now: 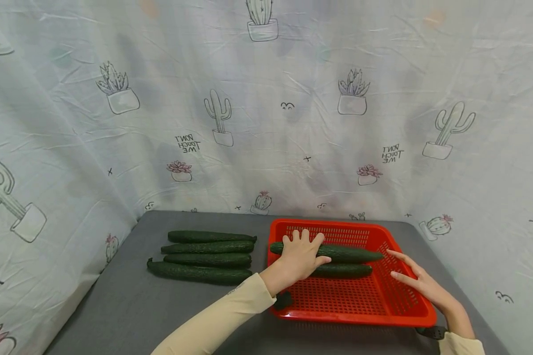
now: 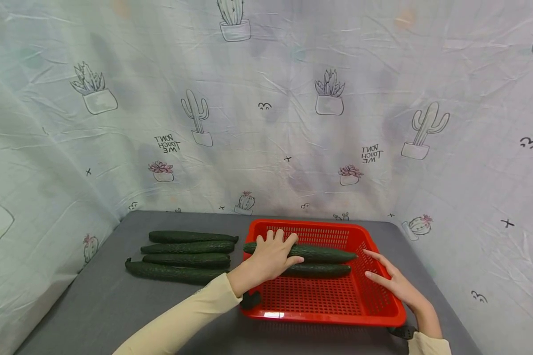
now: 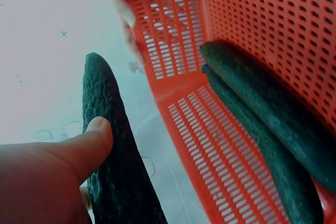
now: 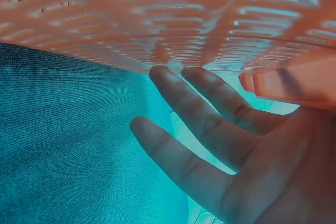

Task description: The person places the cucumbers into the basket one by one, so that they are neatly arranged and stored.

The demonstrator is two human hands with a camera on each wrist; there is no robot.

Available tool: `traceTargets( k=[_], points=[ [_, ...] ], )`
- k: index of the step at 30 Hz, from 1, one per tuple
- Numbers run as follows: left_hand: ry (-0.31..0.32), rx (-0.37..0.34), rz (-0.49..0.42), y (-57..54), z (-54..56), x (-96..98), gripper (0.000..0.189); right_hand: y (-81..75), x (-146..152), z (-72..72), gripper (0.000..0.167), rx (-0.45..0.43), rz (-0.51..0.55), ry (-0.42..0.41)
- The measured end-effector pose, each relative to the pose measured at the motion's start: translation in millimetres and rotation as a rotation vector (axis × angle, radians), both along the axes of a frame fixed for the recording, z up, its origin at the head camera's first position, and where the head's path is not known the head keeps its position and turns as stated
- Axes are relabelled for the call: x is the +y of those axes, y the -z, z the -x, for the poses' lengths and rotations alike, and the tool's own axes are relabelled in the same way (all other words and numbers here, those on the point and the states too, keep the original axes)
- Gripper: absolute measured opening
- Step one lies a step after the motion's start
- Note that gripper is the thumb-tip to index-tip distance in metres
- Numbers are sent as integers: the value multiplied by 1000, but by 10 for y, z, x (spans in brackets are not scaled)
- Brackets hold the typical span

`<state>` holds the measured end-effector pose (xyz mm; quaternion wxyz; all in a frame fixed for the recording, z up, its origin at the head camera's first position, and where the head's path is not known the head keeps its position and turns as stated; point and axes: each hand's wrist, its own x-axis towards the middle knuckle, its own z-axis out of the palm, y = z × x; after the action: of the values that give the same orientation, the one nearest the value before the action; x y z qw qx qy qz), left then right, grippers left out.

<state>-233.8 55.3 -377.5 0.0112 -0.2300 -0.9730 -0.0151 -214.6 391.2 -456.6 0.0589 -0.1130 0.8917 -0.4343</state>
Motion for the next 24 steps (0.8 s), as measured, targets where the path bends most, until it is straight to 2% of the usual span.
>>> traceTargets(
  k=[8, 14, 24],
  points=[
    [-42, -78, 44, 92, 35, 234, 57, -21, -2, -7, 59, -8, 13, 8],
    [-60, -106, 70, 137, 73, 373, 56, -27, 6, -9, 58, 5, 2, 1],
    [-69, -150, 104, 304, 123, 528, 52, 6, 25, 19, 56, -1, 0, 7]
  ],
)
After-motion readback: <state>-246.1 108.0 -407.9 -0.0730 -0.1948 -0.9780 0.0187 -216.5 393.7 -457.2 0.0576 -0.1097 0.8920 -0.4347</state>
